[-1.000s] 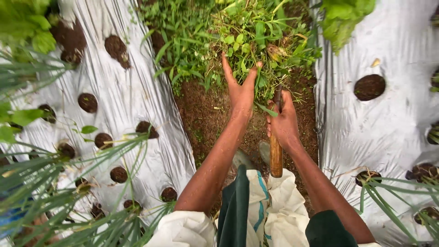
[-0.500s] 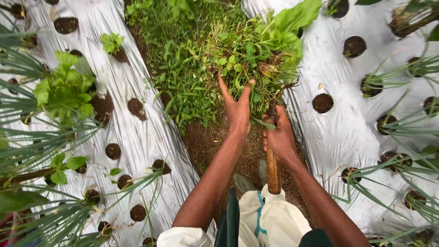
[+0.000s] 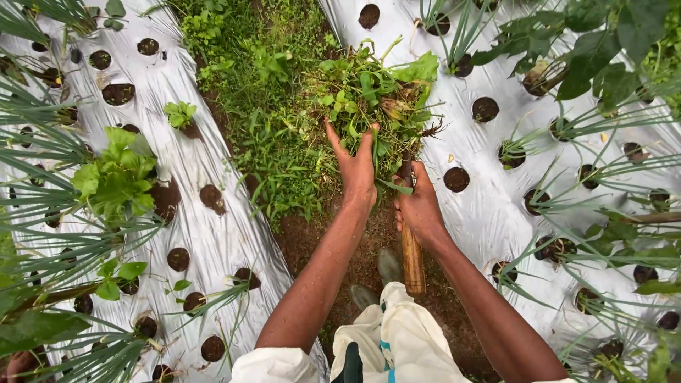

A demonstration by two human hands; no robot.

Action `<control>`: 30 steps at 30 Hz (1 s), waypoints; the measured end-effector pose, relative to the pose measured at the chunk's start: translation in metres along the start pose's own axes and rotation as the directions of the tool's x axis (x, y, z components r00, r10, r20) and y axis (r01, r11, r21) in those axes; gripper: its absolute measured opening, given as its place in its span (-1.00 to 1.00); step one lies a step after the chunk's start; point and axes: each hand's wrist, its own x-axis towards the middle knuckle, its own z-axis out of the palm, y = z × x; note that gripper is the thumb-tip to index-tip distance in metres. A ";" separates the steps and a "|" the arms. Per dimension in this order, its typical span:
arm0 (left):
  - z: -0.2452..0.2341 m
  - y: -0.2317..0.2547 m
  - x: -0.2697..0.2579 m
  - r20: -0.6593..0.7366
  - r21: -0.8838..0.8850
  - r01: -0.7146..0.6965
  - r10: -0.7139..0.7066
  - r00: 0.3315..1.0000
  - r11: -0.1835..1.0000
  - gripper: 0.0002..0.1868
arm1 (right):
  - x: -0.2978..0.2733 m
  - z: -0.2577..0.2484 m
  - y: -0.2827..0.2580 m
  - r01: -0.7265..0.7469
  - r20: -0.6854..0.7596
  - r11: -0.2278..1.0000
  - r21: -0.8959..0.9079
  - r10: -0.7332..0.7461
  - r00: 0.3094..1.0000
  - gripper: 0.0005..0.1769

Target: The person uses a sickle to cut weeds growing between rows of crops covered with white plastic mulch. They gather the cut weeds by hand, walk along the row, and continue cutting and collecting weeds throughout the garden.

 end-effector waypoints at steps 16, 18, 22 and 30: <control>0.079 0.120 -0.076 -0.035 -0.075 -0.076 0.074 0.997 0.994 0.03 | -0.064 -0.050 -0.144 0.086 0.033 0.990 -0.111 -0.083 0.996 -0.66; 0.080 0.123 -0.081 -0.035 -0.092 -0.095 0.092 0.995 0.991 0.05 | -0.074 -0.052 -0.154 0.084 0.036 0.991 -0.101 -0.081 0.996 -0.70; 0.082 0.124 -0.084 -0.042 -0.078 -0.090 0.087 0.995 0.993 0.09 | -0.087 -0.054 -0.168 0.087 0.028 0.990 -0.113 -0.084 0.996 -0.72; 0.075 0.137 -0.096 0.006 -0.064 -0.045 0.046 0.999 0.997 0.09 | -0.097 -0.043 -0.166 0.062 -0.014 0.995 -0.081 -0.064 0.998 -0.79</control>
